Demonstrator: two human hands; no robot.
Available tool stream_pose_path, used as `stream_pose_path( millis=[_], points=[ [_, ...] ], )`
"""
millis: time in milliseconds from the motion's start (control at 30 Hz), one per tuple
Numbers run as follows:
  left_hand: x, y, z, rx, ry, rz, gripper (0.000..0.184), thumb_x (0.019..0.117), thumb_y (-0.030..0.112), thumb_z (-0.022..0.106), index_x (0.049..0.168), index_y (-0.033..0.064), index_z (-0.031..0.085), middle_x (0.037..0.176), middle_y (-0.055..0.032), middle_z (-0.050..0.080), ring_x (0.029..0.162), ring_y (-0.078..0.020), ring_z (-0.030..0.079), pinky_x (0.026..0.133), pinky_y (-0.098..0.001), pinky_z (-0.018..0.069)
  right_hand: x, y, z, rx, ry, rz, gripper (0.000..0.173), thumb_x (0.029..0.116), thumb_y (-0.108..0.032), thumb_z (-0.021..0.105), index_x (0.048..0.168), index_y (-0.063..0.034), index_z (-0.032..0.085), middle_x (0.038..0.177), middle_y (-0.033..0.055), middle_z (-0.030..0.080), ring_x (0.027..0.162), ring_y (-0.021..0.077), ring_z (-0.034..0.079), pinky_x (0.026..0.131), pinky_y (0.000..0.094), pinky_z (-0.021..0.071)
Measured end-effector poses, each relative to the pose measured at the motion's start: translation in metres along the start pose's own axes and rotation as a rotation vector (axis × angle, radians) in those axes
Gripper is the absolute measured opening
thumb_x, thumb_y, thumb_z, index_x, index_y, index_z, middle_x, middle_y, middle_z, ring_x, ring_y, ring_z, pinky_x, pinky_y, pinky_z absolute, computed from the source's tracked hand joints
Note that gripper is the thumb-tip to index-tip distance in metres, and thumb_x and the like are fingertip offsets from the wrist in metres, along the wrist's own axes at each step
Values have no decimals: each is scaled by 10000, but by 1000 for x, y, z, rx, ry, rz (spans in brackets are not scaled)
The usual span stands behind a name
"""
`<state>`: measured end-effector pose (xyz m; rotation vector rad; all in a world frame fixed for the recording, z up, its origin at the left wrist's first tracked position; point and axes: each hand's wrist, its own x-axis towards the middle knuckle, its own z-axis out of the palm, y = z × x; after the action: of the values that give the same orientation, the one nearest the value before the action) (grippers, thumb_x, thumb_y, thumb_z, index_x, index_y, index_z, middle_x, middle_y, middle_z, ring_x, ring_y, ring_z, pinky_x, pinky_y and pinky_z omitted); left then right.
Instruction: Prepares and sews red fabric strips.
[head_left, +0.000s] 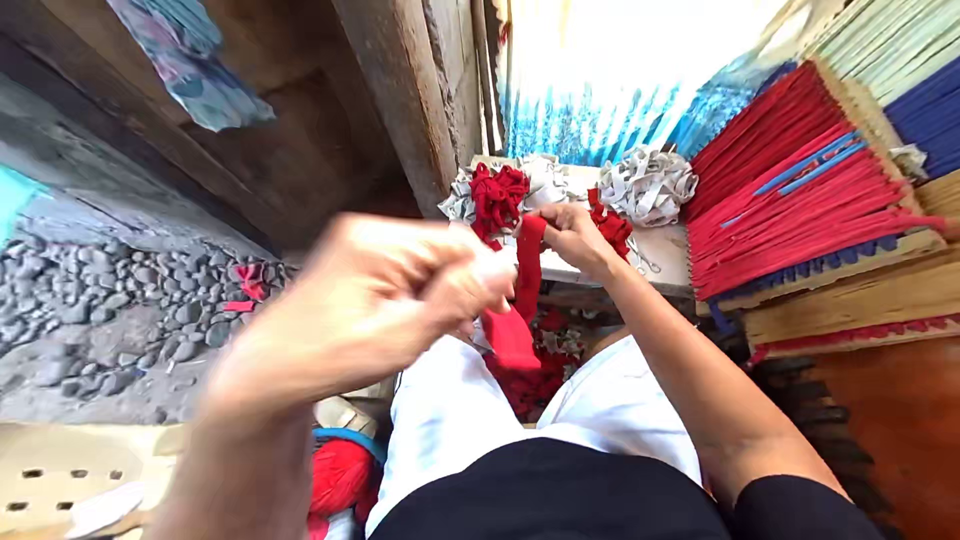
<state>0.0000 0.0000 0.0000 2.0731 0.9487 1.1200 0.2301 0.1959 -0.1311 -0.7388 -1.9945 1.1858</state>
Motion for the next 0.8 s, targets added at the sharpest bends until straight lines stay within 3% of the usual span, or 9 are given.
stream_pose_path(
  millis=[133,233,333,433,500,533,600,700,800],
  points=[
    [0,-80,55,103,43,-281,432,1114,319,395,1015,72,735,894,-11,704,758,-78,649,694,-286,561,-34,0,13,259,-34,15,240,988,-32,470,1077,35,682,1018,92,743,876,128,707,806,336,606],
    [-11,-138,104,27,173,-433,377,1079,335,500,1101,22,708,971,-111,699,865,-204,671,802,-454,564,-62,10,32,504,-31,147,282,1022,-75,395,1087,-43,668,971,79,740,792,135,704,718,328,609],
    [-21,-164,158,-171,233,-506,483,931,334,737,1228,-29,619,1139,-144,686,1065,-215,679,947,-424,572,-75,23,43,599,45,251,302,1008,-62,370,1072,-51,665,968,81,731,773,127,679,703,321,584],
    [-23,-181,188,-538,272,-508,643,835,141,818,1332,-74,470,1190,-150,670,1113,-177,673,995,-342,563,-82,25,47,712,91,283,314,1020,-58,349,1099,-33,652,1059,124,724,839,167,705,775,346,600],
    [-25,-184,198,-647,258,-495,569,875,58,764,1343,-78,470,1134,-139,703,1023,-167,706,936,-332,592,-84,20,45,764,140,319,336,1024,-36,322,1117,-18,644,1079,141,718,857,191,711,792,361,602],
    [-28,-184,203,-625,249,-497,452,929,71,699,1315,-73,512,1033,-96,700,882,-124,698,821,-297,603,-84,18,43,793,175,348,344,1034,-32,303,1125,-18,634,1057,134,723,834,186,714,777,354,605],
    [-36,-183,215,-482,210,-497,242,1047,148,517,1207,-26,568,772,18,543,601,-44,505,562,-217,459,-83,21,36,831,234,385,338,1071,-65,291,1147,-52,620,952,77,707,689,117,655,651,276,574],
    [-48,-185,223,-118,117,-421,345,1104,221,384,1042,-8,633,705,-3,511,611,-77,497,623,-256,465,-84,34,36,832,300,437,343,1071,-82,277,1137,-118,611,746,-12,544,491,29,440,449,169,388],
    [-56,-186,231,13,161,-376,413,1104,239,397,845,12,624,655,-22,524,589,-90,514,598,-272,458,-88,38,48,776,310,504,327,1080,-103,282,1127,-141,604,647,-46,454,441,20,348,409,163,294]
  ],
)
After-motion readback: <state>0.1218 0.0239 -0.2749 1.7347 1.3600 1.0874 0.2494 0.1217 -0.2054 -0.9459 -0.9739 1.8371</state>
